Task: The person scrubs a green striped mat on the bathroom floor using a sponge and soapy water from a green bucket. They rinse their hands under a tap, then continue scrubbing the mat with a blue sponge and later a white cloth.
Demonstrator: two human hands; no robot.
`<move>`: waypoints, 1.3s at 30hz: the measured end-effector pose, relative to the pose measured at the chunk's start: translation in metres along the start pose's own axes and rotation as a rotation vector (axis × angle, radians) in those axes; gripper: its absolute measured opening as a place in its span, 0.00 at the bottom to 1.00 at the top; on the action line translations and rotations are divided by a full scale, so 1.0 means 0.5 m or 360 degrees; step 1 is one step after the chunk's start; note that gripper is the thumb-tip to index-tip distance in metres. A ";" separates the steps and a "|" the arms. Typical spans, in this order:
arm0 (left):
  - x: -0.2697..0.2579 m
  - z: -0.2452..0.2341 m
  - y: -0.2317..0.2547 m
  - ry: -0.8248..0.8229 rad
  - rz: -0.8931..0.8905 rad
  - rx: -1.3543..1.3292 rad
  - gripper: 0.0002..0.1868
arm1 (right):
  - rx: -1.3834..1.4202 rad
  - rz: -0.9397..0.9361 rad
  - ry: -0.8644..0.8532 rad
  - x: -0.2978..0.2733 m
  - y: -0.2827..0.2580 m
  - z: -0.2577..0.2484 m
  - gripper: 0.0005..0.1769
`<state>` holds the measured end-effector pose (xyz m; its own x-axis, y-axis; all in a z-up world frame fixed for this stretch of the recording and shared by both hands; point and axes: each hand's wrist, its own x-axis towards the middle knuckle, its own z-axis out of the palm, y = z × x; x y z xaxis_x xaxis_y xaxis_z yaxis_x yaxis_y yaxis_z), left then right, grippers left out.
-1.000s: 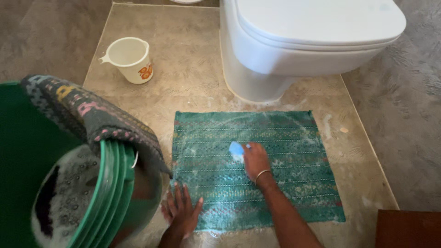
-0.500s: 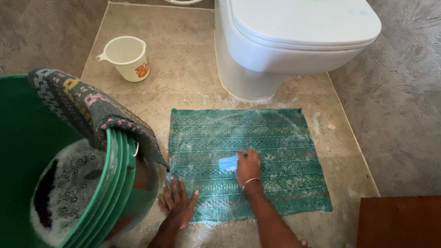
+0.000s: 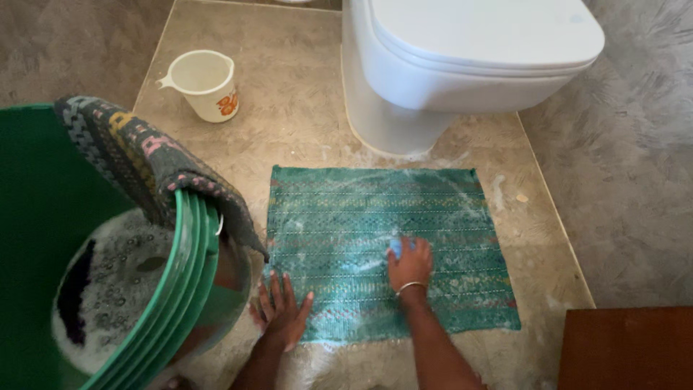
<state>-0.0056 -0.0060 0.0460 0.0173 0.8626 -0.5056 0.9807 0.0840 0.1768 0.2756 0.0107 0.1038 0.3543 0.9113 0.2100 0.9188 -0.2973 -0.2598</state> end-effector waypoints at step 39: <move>-0.002 0.009 -0.008 -0.0041 0.0112 -0.0274 0.53 | 0.0085 0.0231 0.0034 -0.270 0.026 -0.033 0.22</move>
<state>-0.0089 -0.0097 0.0420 0.0918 0.8565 -0.5079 0.9290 0.1099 0.3533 0.2425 -0.1210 0.0877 0.4869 0.8534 0.1861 0.8471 -0.4094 -0.3388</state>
